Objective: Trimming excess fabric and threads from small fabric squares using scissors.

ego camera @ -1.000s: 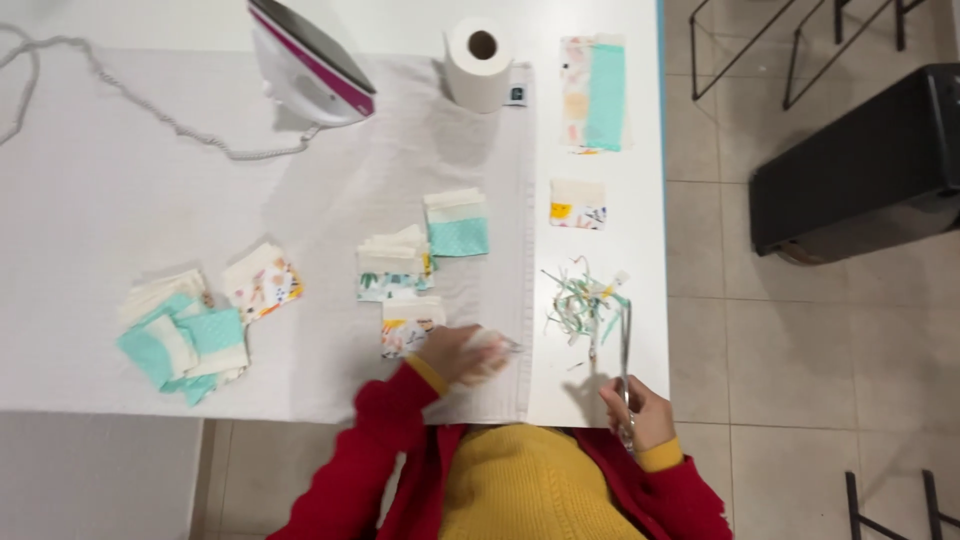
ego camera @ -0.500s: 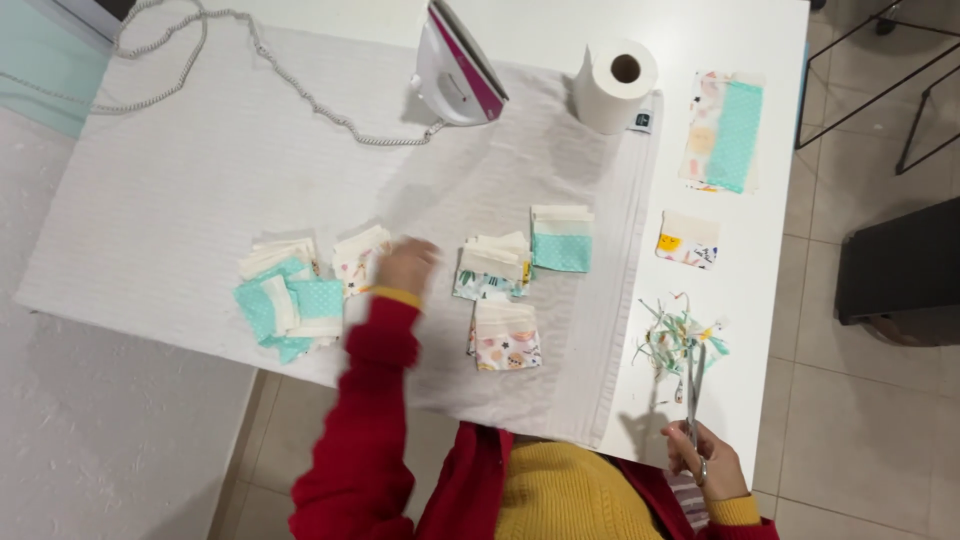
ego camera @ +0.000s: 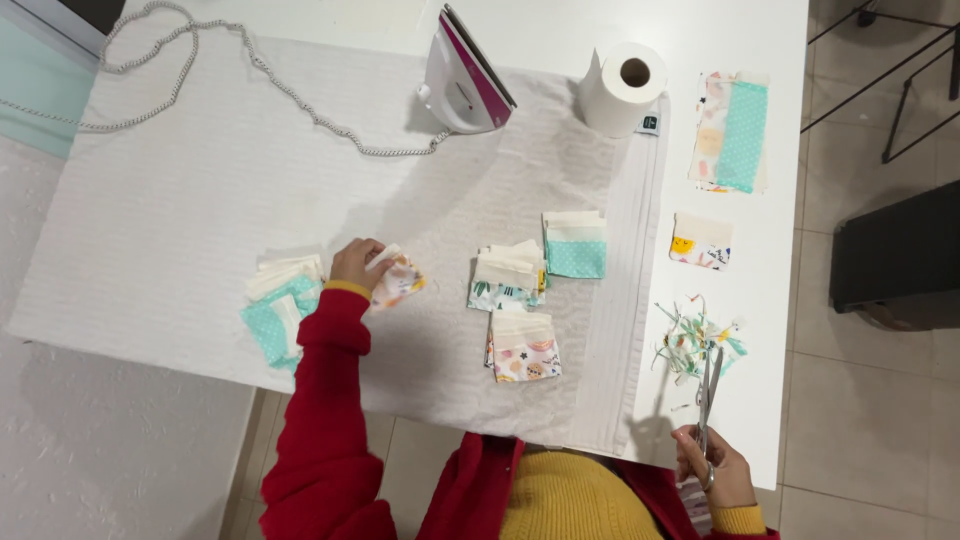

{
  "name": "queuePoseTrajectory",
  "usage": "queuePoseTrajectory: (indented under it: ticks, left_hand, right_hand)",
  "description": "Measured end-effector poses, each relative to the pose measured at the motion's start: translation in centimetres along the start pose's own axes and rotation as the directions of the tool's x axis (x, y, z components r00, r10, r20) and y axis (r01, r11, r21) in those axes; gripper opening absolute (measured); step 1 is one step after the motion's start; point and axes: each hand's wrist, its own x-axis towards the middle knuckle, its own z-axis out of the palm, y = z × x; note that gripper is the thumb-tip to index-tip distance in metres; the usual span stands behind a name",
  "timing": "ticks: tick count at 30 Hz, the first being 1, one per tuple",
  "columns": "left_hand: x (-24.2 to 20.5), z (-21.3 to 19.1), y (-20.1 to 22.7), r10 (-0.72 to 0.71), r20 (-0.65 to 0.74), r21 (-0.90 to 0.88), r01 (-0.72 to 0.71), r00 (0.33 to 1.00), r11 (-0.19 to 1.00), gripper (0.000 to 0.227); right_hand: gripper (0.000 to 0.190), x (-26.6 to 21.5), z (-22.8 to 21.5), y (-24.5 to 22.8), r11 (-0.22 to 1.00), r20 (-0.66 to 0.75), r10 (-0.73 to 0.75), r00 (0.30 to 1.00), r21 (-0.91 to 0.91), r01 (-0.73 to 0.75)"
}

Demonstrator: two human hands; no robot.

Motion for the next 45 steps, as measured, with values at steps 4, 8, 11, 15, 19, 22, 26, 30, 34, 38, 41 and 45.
queuePoseTrajectory:
  ticks: [4,8,11,15,19,22,26,30,34,38,41,45]
  left_hand:
    - [-2.8,-0.4,3.0,-0.138,0.214,-0.211,0.184,0.967,0.96,0.024]
    - [-5.9,1.3,5.3,-0.089,0.228,-0.612,0.214,0.969,0.761,0.042]
    - [-7.5,2.9,6.1,-0.23,0.178,-0.422,0.285,0.957,0.86,0.043]
    - [-10.1,4.2,6.5,-0.259,-0.07,-0.205,0.24,0.963,0.949,0.03]
    - [-11.4,4.1,6.4,-0.142,-0.327,-0.166,0.091,0.934,0.982,0.025]
    - [-12.7,3.4,8.5,0.169,-0.511,0.081,-0.148,0.843,0.986,0.017]
    - [-13.8,5.0,10.4,-0.156,-0.263,-0.54,-0.011,0.952,0.841,0.02]
    - [-13.6,1.2,22.3,0.007,0.144,-0.924,0.132,0.99,0.358,0.035]
    - [-13.4,1.7,29.2,0.186,0.285,-0.912,0.205,0.94,0.356,0.039]
    - [-13.6,3.7,31.7,0.734,0.113,-0.903,-0.238,0.67,0.357,0.014]
    - [-13.7,3.6,34.5,0.799,0.085,-0.867,-0.351,0.595,0.353,0.025]
    - [-15.3,6.5,36.1,0.481,0.377,-0.917,0.393,0.792,0.071,0.06]
  right_hand:
    - [0.035,0.7,-0.6,-0.5,1.0,0.003,-0.018,1.0,-0.025,0.018]
    - [0.035,1.4,-1.7,-1.7,0.998,0.04,-0.055,0.998,-0.013,0.055]
    - [0.035,2.3,-2.4,-2.8,0.997,0.068,-0.076,0.995,-0.03,0.078]
    - [0.035,1.8,-3.4,-3.5,0.992,0.087,-0.078,0.993,-0.092,0.086]
    - [0.036,2.0,-3.5,-4.7,0.984,0.114,-0.076,0.991,-0.155,0.093]
    - [0.038,1.8,-3.6,-5.1,0.986,0.13,-0.032,0.991,-0.156,0.053]
    - [0.035,1.5,-2.8,-6.9,0.995,0.3,-0.085,0.95,-0.022,0.096]
    - [0.044,-0.8,-0.1,-11.5,0.978,0.606,-0.207,0.768,0.157,0.139]
    - [0.058,0.8,3.5,-10.6,0.922,0.67,-0.198,0.715,0.375,-0.097]
    - [0.055,-0.5,3.7,-12.9,0.808,0.67,-0.182,0.72,0.519,-0.278]
    - [0.033,0.2,2.2,-11.1,0.82,0.569,-0.278,0.774,0.56,-0.117]
    - [0.04,-0.9,1.4,-11.7,0.824,0.28,-0.494,0.823,0.452,0.341]
